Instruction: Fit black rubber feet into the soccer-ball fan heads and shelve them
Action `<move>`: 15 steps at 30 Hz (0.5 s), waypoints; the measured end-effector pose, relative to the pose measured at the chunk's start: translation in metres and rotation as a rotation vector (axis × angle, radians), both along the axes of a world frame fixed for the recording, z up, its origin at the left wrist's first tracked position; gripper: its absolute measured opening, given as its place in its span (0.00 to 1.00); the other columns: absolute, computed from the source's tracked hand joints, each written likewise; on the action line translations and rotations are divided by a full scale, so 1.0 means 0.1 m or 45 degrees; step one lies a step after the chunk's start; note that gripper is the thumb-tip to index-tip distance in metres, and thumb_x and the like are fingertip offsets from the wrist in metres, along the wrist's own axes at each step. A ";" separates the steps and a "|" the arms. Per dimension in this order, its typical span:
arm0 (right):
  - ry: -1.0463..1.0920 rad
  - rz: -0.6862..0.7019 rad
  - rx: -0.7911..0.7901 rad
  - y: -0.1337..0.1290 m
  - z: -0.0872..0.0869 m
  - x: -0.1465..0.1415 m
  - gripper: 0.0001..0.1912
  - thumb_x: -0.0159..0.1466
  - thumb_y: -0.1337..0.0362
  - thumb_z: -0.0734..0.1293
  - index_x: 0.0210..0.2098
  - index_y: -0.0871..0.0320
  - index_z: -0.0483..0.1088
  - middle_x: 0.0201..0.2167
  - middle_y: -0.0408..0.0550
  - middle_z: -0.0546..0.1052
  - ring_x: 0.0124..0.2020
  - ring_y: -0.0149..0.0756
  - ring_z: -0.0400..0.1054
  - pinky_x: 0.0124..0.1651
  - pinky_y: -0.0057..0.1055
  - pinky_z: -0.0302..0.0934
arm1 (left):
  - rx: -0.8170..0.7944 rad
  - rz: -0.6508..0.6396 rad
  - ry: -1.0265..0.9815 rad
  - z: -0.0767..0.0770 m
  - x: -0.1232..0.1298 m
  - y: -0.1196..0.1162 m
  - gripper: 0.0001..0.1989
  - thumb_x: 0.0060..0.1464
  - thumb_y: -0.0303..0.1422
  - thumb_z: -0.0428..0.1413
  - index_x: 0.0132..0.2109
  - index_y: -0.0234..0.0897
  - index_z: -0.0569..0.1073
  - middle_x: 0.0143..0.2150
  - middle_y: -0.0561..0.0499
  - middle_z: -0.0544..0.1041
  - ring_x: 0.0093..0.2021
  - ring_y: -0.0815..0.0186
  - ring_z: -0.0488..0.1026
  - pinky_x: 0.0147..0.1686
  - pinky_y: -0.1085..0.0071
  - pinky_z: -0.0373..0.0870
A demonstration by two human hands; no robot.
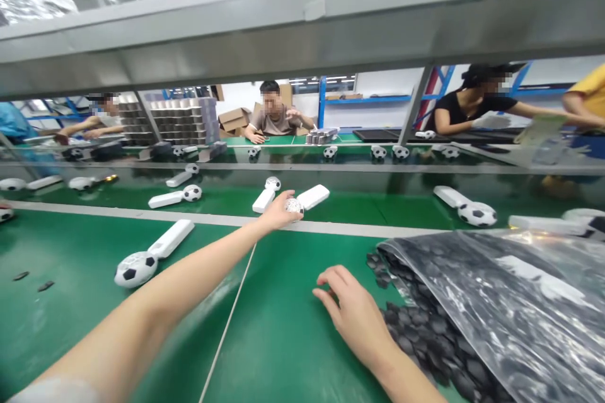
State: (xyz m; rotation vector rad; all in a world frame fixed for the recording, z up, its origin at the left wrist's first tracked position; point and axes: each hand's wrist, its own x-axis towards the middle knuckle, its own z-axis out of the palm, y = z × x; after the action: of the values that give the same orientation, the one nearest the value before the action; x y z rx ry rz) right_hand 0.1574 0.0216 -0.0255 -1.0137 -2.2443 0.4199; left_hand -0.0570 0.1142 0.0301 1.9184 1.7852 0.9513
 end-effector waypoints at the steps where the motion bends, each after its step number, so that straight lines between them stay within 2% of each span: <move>1: -0.044 -0.015 0.000 0.02 -0.01 0.02 0.05 0.63 0.62 0.58 0.34 0.52 0.65 0.36 0.48 0.70 0.35 0.37 0.67 0.36 0.33 0.63 | -0.010 0.047 0.027 -0.01 -0.06 0.10 0.37 0.41 0.37 0.61 0.57 0.30 0.58 0.56 0.36 0.62 0.55 0.53 0.62 0.52 0.62 0.60; 3: -0.152 -0.051 -0.021 0.04 0.01 0.07 0.06 0.63 0.62 0.58 0.31 0.52 0.65 0.35 0.47 0.70 0.37 0.38 0.67 0.38 0.33 0.62 | -0.029 0.134 0.087 -0.07 -0.21 0.16 0.40 0.40 0.38 0.62 0.58 0.29 0.56 0.58 0.33 0.60 0.58 0.49 0.58 0.53 0.56 0.57; 5: -0.279 -0.119 -0.091 0.04 0.09 0.14 0.08 0.62 0.61 0.58 0.29 0.54 0.66 0.34 0.47 0.70 0.39 0.39 0.66 0.38 0.33 0.62 | -0.030 0.200 0.149 -0.12 -0.42 0.04 0.40 0.37 0.36 0.62 0.57 0.31 0.58 0.59 0.34 0.59 0.60 0.47 0.54 0.55 0.54 0.54; 8: -0.447 -0.263 -0.243 -0.01 0.28 0.28 0.07 0.58 0.58 0.62 0.31 0.54 0.67 0.35 0.47 0.69 0.38 0.40 0.66 0.37 0.33 0.60 | -0.023 0.249 0.217 -0.11 -0.90 -0.39 0.37 0.31 0.34 0.63 0.53 0.35 0.64 0.59 0.39 0.62 0.61 0.47 0.52 0.57 0.57 0.49; 10: -0.550 -0.293 -0.373 -0.06 0.38 0.37 0.09 0.53 0.58 0.67 0.31 0.54 0.67 0.34 0.45 0.69 0.35 0.38 0.67 0.34 0.31 0.58 | -0.036 0.316 0.231 -0.04 -1.32 -0.73 0.37 0.26 0.33 0.63 0.50 0.33 0.67 0.57 0.38 0.64 0.60 0.43 0.52 0.57 0.53 0.48; 11: -0.595 -0.274 -0.433 -0.08 0.41 0.40 0.10 0.50 0.59 0.68 0.31 0.54 0.67 0.33 0.44 0.69 0.32 0.37 0.66 0.32 0.30 0.57 | -0.046 0.355 0.224 -0.01 -1.54 -0.90 0.36 0.25 0.34 0.63 0.49 0.32 0.68 0.54 0.37 0.66 0.59 0.40 0.53 0.55 0.50 0.49; 13: -0.645 -0.205 -0.511 -0.10 0.41 0.44 0.10 0.47 0.65 0.69 0.29 0.55 0.66 0.30 0.42 0.69 0.30 0.34 0.66 0.29 0.27 0.53 | -0.077 0.449 0.170 0.04 -1.94 -1.17 0.33 0.21 0.34 0.64 0.42 0.31 0.71 0.41 0.40 0.74 0.53 0.34 0.59 0.48 0.45 0.55; 15: -0.630 -0.117 -0.547 -0.09 0.37 0.44 0.08 0.47 0.70 0.67 0.27 0.55 0.66 0.28 0.41 0.70 0.29 0.32 0.65 0.28 0.25 0.51 | -0.064 0.477 0.043 0.04 -2.22 -1.36 0.22 0.21 0.35 0.64 0.31 0.34 0.72 0.25 0.50 0.72 0.42 0.40 0.70 0.39 0.51 0.65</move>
State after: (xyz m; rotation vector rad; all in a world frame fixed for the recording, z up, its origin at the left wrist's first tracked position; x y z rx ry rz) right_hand 0.2010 0.0127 0.0115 -1.5782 -2.5838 0.6920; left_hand -0.2794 -0.0220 0.0342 1.6076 2.2148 0.9822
